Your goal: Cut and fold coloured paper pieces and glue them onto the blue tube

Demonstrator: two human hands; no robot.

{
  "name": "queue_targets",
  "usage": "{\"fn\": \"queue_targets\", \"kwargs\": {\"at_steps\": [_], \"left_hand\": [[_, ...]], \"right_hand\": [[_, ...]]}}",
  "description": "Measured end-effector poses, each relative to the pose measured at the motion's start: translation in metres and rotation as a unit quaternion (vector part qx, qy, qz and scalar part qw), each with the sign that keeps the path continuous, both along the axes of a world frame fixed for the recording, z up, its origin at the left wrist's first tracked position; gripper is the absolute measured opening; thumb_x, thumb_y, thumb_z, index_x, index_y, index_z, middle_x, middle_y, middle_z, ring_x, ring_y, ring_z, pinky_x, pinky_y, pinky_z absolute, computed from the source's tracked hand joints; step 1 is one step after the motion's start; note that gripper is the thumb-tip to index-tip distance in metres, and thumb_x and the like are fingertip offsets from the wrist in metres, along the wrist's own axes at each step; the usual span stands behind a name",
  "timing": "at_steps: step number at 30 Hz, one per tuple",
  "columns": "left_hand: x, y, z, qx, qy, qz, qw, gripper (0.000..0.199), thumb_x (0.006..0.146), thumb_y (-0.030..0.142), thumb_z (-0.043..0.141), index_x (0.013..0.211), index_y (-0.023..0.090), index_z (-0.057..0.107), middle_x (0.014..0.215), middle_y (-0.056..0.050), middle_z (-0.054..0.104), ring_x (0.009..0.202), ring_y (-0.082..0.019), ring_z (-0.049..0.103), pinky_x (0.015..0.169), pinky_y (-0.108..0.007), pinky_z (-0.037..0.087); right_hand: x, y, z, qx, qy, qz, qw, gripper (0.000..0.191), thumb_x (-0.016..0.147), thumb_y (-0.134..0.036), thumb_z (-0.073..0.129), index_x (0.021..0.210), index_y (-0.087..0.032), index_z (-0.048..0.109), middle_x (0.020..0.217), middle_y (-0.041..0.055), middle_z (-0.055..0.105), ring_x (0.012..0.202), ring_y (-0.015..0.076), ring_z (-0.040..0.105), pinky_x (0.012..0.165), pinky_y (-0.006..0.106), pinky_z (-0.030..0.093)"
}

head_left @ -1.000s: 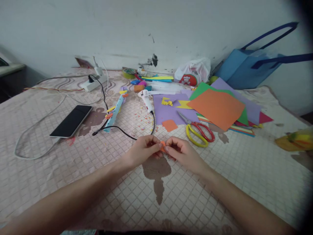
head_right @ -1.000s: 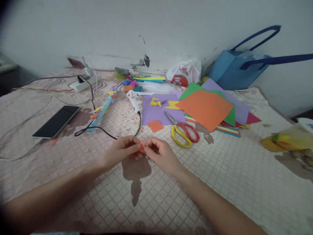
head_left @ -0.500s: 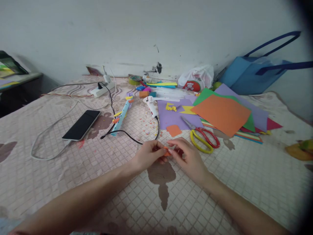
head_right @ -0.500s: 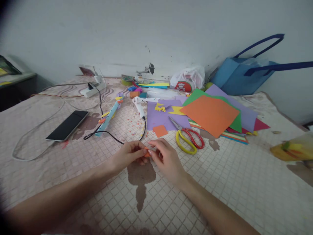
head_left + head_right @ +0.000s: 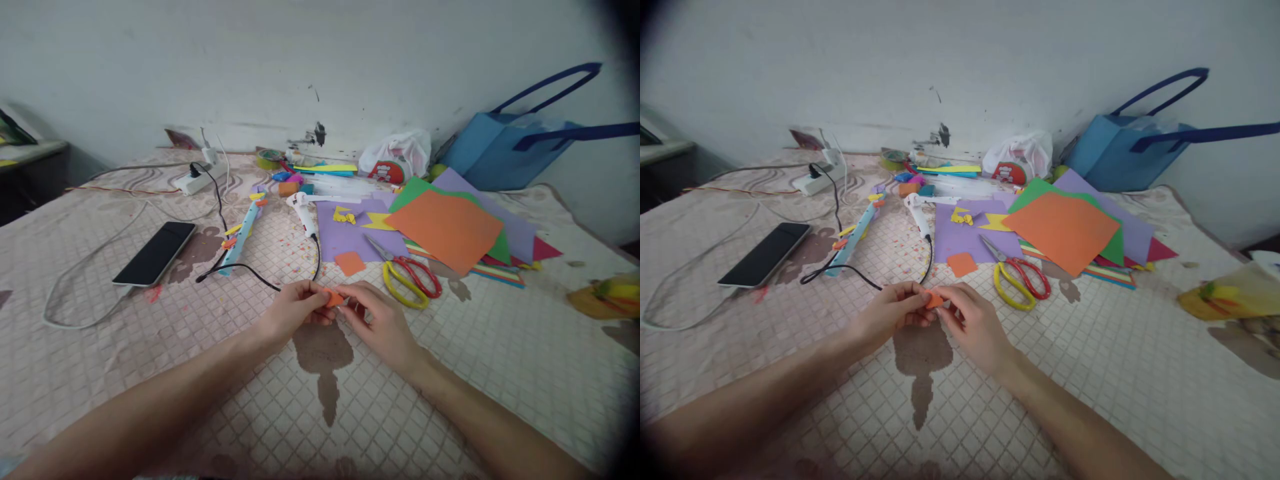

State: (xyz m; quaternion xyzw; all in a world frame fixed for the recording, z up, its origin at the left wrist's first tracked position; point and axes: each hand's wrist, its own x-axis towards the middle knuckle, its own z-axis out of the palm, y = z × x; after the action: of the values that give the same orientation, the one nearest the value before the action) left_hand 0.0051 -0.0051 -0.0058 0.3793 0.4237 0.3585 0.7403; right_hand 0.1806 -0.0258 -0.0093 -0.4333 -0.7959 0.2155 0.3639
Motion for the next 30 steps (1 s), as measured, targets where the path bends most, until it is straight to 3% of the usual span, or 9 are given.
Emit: {"fn": "queue_targets", "kwargs": {"at_steps": [6, 11, 15, 23, 30], "left_hand": [[0.0, -0.0006, -0.0001, -0.012, -0.014, -0.018, 1.0, 0.023, 0.078, 0.033, 0.066, 0.081, 0.012, 0.056, 0.071, -0.003, 0.065, 0.063, -0.01, 0.063, 0.063, -0.023, 0.051], [0.0007, -0.0003, -0.0012, -0.023, -0.006, -0.008, 1.0, 0.019, 0.079, 0.029, 0.065, 0.08, 0.012, 0.055, 0.071, -0.003, 0.064, 0.064, -0.011, 0.063, 0.064, -0.023, 0.051], [0.0012, -0.0011, -0.0005, -0.024, -0.02, 0.01, 0.999, 0.019, 0.076, 0.026, 0.068, 0.077, 0.012, 0.056, 0.072, -0.002, 0.063, 0.066, -0.009, 0.062, 0.068, -0.023, 0.052], [0.0005, 0.0013, -0.0019, -0.034, -0.014, 0.017, 0.999, 0.01, 0.081, 0.017, 0.062, 0.089, 0.012, 0.059, 0.079, -0.004, 0.065, 0.069, -0.01, 0.064, 0.068, -0.023, 0.052], [0.0038, 0.0002, -0.0045, 0.016, -0.006, 0.017, 1.0, 0.01, 0.081, 0.018, 0.061, 0.088, 0.012, 0.06, 0.081, -0.003, 0.066, 0.074, -0.011, 0.064, 0.075, -0.026, 0.053]], "right_hand": [[0.0015, 0.0014, -0.002, 0.016, -0.014, 0.017, 1.0, 0.025, 0.088, -0.014, 0.049, 0.109, -0.026, 0.057, 0.098, 0.0058, 0.062, 0.093, 0.0195, 0.06, 0.081, 0.035, 0.051], [0.002, 0.003, -0.0025, 0.106, -0.041, 0.027, 0.993, 0.028, 0.087, -0.011, 0.049, 0.11, -0.023, 0.058, 0.105, 0.008, 0.059, 0.099, 0.0201, 0.056, 0.085, 0.037, 0.049], [0.0012, 0.0032, -0.0009, 0.148, -0.071, 0.067, 0.984, 0.022, 0.087, -0.012, 0.051, 0.103, -0.024, 0.061, 0.1, 0.0059, 0.063, 0.094, 0.0199, 0.055, 0.083, 0.038, 0.049], [-0.0002, 0.0042, -0.0049, 0.151, -0.066, 0.059, 0.985, 0.021, 0.087, -0.013, 0.051, 0.104, -0.022, 0.061, 0.097, 0.0064, 0.064, 0.092, 0.0204, 0.055, 0.082, 0.04, 0.049], [-0.0011, 0.003, -0.0068, 0.147, -0.036, 0.023, 0.988, 0.017, 0.086, -0.011, 0.054, 0.099, -0.021, 0.059, 0.095, 0.0066, 0.063, 0.091, 0.0196, 0.055, 0.082, 0.037, 0.049]]}}
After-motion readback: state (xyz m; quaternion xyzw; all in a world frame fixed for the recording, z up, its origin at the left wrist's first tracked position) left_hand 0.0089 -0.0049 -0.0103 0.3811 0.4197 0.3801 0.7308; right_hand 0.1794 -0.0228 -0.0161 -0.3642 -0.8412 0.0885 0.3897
